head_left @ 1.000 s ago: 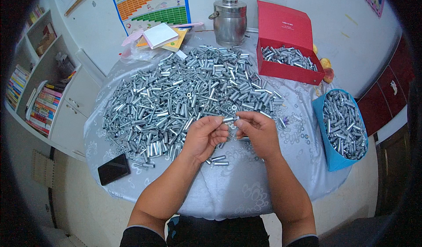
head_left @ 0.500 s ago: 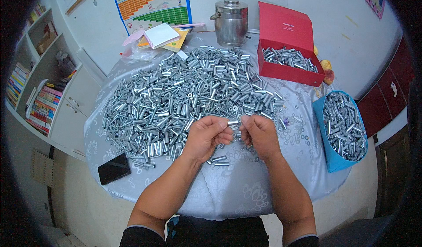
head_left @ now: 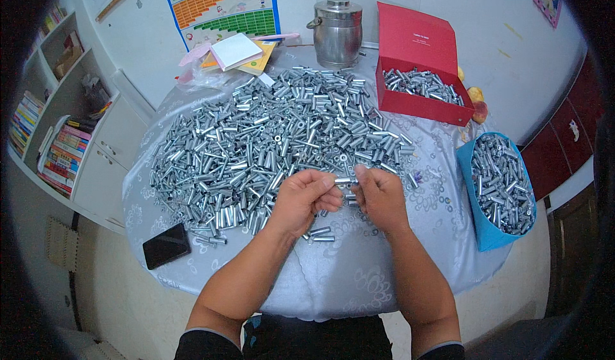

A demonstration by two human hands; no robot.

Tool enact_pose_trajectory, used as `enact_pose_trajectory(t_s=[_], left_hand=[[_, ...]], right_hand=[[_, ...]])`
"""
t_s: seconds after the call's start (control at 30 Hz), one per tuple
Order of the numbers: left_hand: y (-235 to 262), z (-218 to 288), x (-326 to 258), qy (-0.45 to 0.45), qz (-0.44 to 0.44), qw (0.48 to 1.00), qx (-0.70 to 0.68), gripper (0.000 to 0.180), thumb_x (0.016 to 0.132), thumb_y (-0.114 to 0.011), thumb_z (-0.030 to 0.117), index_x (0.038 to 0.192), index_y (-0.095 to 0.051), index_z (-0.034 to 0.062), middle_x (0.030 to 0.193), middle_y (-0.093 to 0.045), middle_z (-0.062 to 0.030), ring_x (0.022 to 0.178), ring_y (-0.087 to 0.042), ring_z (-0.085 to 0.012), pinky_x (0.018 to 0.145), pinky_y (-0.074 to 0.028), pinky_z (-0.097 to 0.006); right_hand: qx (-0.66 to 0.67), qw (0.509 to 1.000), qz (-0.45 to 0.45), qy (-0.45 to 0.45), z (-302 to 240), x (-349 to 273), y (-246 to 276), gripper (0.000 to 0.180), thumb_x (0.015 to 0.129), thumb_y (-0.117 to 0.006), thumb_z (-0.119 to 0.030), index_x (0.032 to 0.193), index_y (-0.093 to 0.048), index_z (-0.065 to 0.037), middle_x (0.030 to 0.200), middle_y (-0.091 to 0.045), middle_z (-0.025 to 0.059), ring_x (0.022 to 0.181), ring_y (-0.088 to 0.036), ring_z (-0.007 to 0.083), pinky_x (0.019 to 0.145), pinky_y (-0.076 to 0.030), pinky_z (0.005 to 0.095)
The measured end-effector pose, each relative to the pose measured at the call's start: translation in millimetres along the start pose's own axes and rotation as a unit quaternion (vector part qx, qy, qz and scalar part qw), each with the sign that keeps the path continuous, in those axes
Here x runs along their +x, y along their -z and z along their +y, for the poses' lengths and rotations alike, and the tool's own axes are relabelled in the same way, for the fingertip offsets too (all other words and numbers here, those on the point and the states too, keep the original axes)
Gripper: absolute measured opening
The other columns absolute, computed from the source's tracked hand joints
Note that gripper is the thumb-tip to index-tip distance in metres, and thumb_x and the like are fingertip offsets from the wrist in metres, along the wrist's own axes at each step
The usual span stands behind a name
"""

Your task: The person repeatedly picks small metal sleeves and washers from a large pile on a table, inserts the washers into the sleeves, and places the assembled units into a blue container. The person handles the components one at a time throughout the clip.

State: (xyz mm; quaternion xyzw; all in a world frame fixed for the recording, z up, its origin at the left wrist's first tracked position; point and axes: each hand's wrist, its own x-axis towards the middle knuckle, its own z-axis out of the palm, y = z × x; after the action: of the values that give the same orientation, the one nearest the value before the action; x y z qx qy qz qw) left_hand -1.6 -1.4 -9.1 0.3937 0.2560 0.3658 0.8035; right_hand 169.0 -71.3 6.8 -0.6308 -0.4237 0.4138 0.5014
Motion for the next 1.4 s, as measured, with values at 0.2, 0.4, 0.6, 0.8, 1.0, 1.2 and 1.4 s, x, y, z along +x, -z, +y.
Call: enact_pose_trajectory(t_s=[0.2, 0.4, 0.6, 0.8, 1.0, 1.2, 1.4], left_hand=[[1.4, -1.5, 3.1, -0.001, 0.009, 1.000, -0.014, 0.017, 0.092, -0.060, 0.015, 0.099, -0.063, -0.0006, 0.081, -0.069, -0.0115, 0.065, -0.068, -0.0175, 0.057, -0.057, -0.027], [2.1, 0.3, 1.1, 0.000, 0.019, 1.000, -0.011, 0.017, 0.093, -0.060, 0.015, 0.097, -0.063, -0.0007, 0.081, -0.069, -0.0112, 0.065, -0.068, -0.0163, 0.056, -0.057, -0.025], [1.4, 1.3, -0.2, -0.005, 0.013, 1.000, -0.009, 0.016, 0.092, -0.061, 0.015, 0.096, -0.063, -0.0006, 0.080, -0.068, -0.0108, 0.065, -0.068, -0.0164, 0.056, -0.057, -0.025], [2.1, 0.9, 0.3, -0.001, 0.003, 1.000, -0.011, 0.015, 0.092, -0.061, 0.013, 0.096, -0.063, -0.0019, 0.082, -0.068, -0.0126, 0.067, -0.068, -0.0176, 0.059, -0.057, -0.026], [1.1, 0.6, 0.7, 0.004, 0.007, 1.000, -0.009, 0.015, 0.092, -0.061, 0.013, 0.096, -0.063, -0.0022, 0.082, -0.069, -0.0129, 0.067, -0.068, -0.0178, 0.059, -0.057, -0.027], [-0.1, 0.2, 1.6, 0.003, 0.004, 1.000, -0.015, 0.016, 0.092, -0.060, 0.013, 0.096, -0.063, -0.0022, 0.082, -0.069, -0.0131, 0.067, -0.068, -0.0177, 0.059, -0.057, -0.027], [0.8, -0.2, 0.7, 0.005, 0.004, 1.000, -0.016, 0.016, 0.093, -0.060, 0.013, 0.097, -0.063, -0.0024, 0.082, -0.068, -0.0128, 0.066, -0.068, -0.0175, 0.059, -0.057, -0.026]], right_hand=[[0.097, 0.989, 0.034, 0.108, 3.5, 1.3, -9.8, 0.027, 0.095, -0.057, -0.025, 0.082, -0.062, -0.002, 0.063, -0.054, 0.0005, 0.051, -0.048, 0.0069, 0.046, -0.038, 0.0237], [0.073, 0.996, 0.002, 0.040, -5.5, -2.5, -5.1, 0.021, 0.095, -0.057, -0.022, 0.098, -0.058, -0.002, 0.074, -0.058, 0.0016, 0.058, -0.051, 0.0069, 0.049, -0.040, 0.0227], [0.046, 0.999, -0.026, -0.007, 6.8, 2.9, 1.7, 0.022, 0.095, -0.056, -0.022, 0.096, -0.058, -0.001, 0.073, -0.058, 0.0017, 0.057, -0.051, 0.0073, 0.049, -0.040, 0.0226], [0.013, 0.998, -0.049, 0.028, 11.2, 4.0, 5.4, 0.019, 0.096, -0.057, -0.020, 0.092, -0.059, -0.001, 0.073, -0.059, 0.0020, 0.058, -0.052, 0.0083, 0.051, -0.042, 0.0230], [0.074, 0.991, -0.047, 0.099, 8.9, 2.0, -0.2, 0.020, 0.096, -0.056, -0.021, 0.091, -0.059, -0.001, 0.074, -0.060, 0.0027, 0.058, -0.052, 0.0086, 0.051, -0.042, 0.0227], [0.118, 0.989, -0.014, 0.087, 1.4, -1.4, -5.8, 0.015, 0.093, -0.060, -0.016, 0.093, -0.059, -0.001, 0.073, -0.058, 0.0019, 0.062, -0.053, 0.0085, 0.055, -0.043, 0.0224], [0.083, 0.995, -0.014, 0.047, -1.7, -1.7, -3.0, 0.015, 0.091, -0.062, -0.014, 0.096, -0.059, 0.000, 0.077, -0.060, 0.0027, 0.064, -0.054, 0.0084, 0.056, -0.044, 0.0230]])
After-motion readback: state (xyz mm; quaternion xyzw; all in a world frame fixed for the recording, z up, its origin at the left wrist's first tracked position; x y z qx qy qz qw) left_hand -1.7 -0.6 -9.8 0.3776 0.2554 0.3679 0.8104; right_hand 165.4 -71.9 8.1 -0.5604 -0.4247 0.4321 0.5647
